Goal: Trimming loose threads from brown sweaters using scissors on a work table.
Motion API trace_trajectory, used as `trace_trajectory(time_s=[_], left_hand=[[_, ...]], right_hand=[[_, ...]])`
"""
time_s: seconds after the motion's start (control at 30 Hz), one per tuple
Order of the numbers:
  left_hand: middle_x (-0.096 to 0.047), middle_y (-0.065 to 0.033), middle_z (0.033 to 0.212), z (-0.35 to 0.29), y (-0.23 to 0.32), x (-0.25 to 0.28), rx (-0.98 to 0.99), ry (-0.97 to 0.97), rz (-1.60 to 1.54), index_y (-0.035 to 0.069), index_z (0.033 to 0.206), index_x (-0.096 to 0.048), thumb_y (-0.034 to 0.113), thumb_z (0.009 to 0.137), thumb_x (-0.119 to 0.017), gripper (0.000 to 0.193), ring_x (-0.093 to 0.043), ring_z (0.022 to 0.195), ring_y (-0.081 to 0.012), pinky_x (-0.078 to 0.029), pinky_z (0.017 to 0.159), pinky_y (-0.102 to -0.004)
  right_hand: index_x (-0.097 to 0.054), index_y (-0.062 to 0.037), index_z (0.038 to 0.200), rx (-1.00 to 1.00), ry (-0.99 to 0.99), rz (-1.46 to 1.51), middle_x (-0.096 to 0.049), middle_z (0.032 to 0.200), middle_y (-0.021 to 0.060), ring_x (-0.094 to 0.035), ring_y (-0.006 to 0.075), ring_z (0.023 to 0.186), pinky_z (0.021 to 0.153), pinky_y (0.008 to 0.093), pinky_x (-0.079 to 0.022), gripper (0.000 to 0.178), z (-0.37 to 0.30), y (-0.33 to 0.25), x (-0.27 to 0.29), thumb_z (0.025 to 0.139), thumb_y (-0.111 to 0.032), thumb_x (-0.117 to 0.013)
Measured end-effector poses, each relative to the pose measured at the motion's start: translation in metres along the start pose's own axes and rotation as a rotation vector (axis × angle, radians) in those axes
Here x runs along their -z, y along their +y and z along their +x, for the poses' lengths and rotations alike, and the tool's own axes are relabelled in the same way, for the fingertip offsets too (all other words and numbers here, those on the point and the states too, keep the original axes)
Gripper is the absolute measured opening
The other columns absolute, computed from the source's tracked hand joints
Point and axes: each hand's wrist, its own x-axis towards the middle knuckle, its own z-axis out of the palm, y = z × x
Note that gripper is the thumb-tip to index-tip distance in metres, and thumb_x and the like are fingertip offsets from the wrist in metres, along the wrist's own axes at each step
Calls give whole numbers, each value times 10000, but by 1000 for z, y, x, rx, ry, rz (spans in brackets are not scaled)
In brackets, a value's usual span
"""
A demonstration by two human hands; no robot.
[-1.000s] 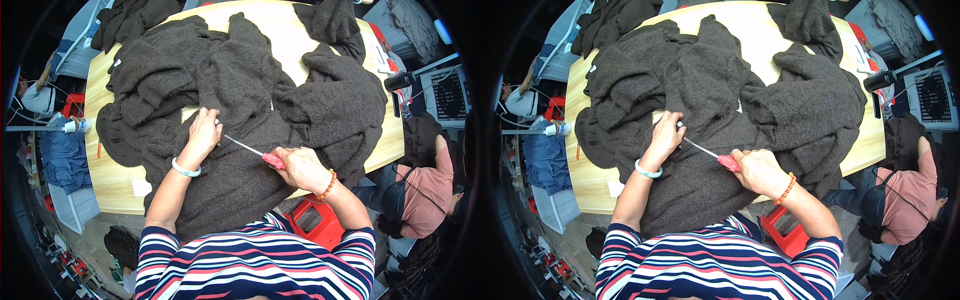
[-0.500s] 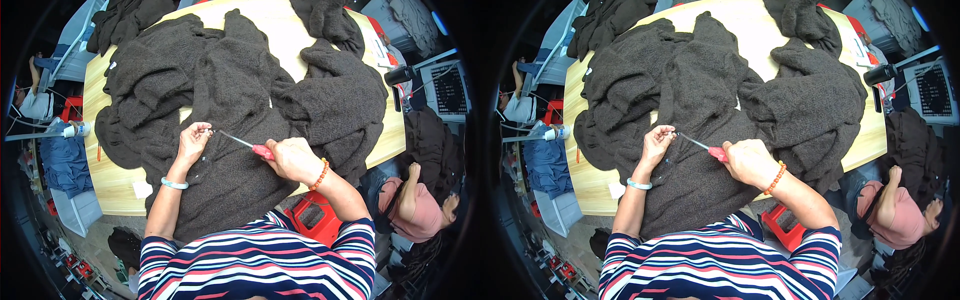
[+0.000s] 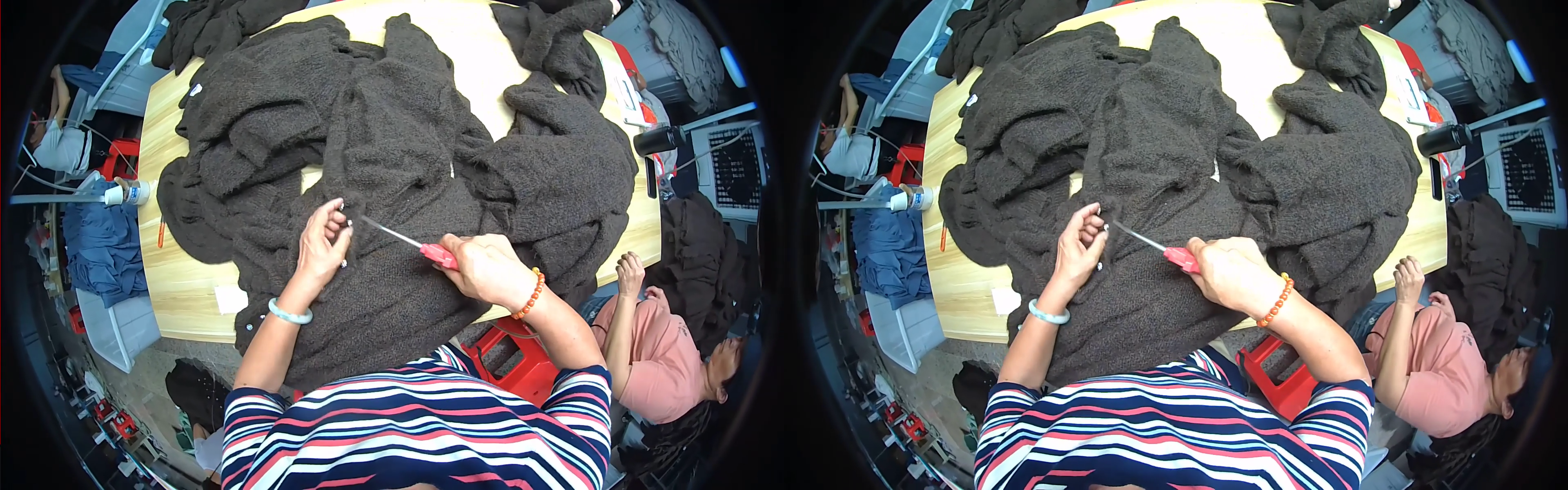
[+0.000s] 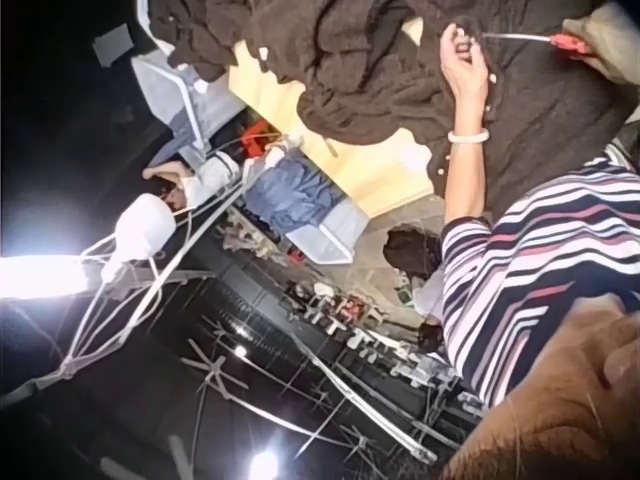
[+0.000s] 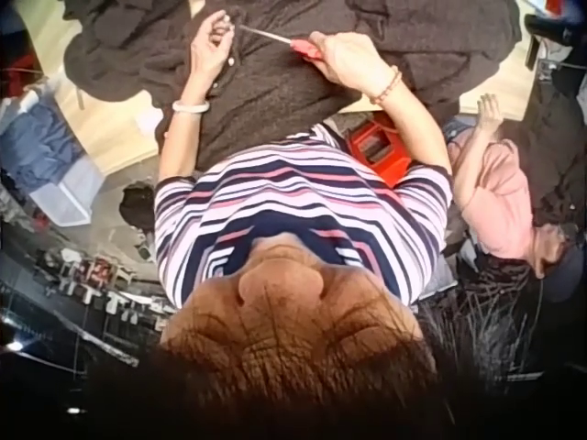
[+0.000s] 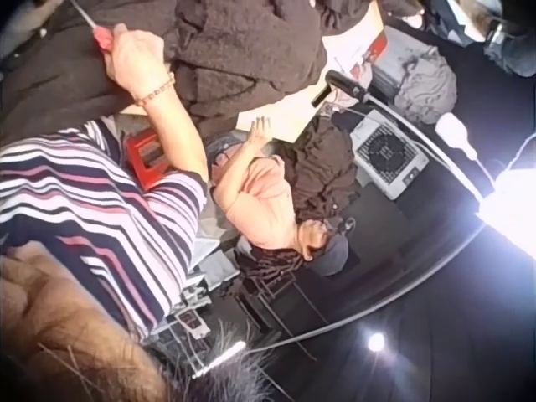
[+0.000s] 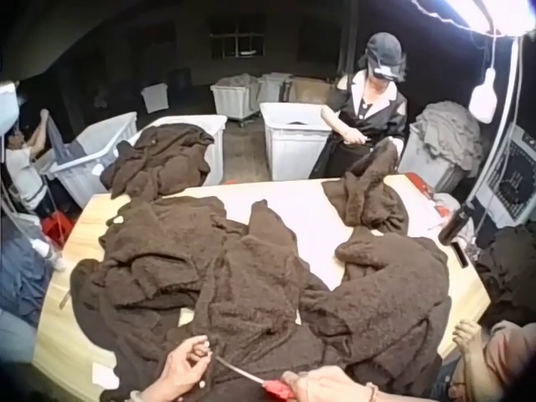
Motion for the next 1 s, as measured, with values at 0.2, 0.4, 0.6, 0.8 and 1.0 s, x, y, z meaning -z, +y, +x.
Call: trace_trajectory(time_s=[0.2,0.4,0.6,0.8,1.0], left_hand=[[-543,-8,924,-11,11,-4,-66,10,172,50,1314,-544,15,782,-746,570,-465,699,-74,-448,643,-219],[-579,-88,786,5,4,-12,-173,-146,256,3,963,-653,24,812,-685,156,-571,630,-169,-468,598,-305],[-600,-100,834,-10,12,-7,-162,-204,122,7,915,-666,32,787,-734,147,-619,693,-208,-507,629,-334],[-575,-115,1011,31,19,-16,-120,108,165,31,1180,-616,111,804,-755,408,-562,683,-174,-506,653,-309],[-605,-100,881,54,-6,-34,-113,-20,295,37,1178,-628,114,788,-757,418,-574,685,-195,-503,684,-340]], right_hand=[[-627,-17,968,20,17,-18,-671,707,170,-693,337,690,633,429,-545,238,-13,2,-4,864,-226,-675],[-635,-10,914,121,-117,-65,-629,608,164,-674,335,607,549,432,-533,238,-18,-12,2,860,-239,-674],[-626,-19,943,44,-144,-51,-644,642,161,-681,333,641,567,421,-536,239,-22,-6,8,856,-236,-676],[-603,-40,981,35,-12,-27,-671,748,164,-687,336,704,620,426,-541,243,-15,3,1,849,-226,-685],[-582,-43,930,-63,45,-121,-669,751,154,-685,332,694,634,422,-545,233,1,3,6,838,-225,-695]])
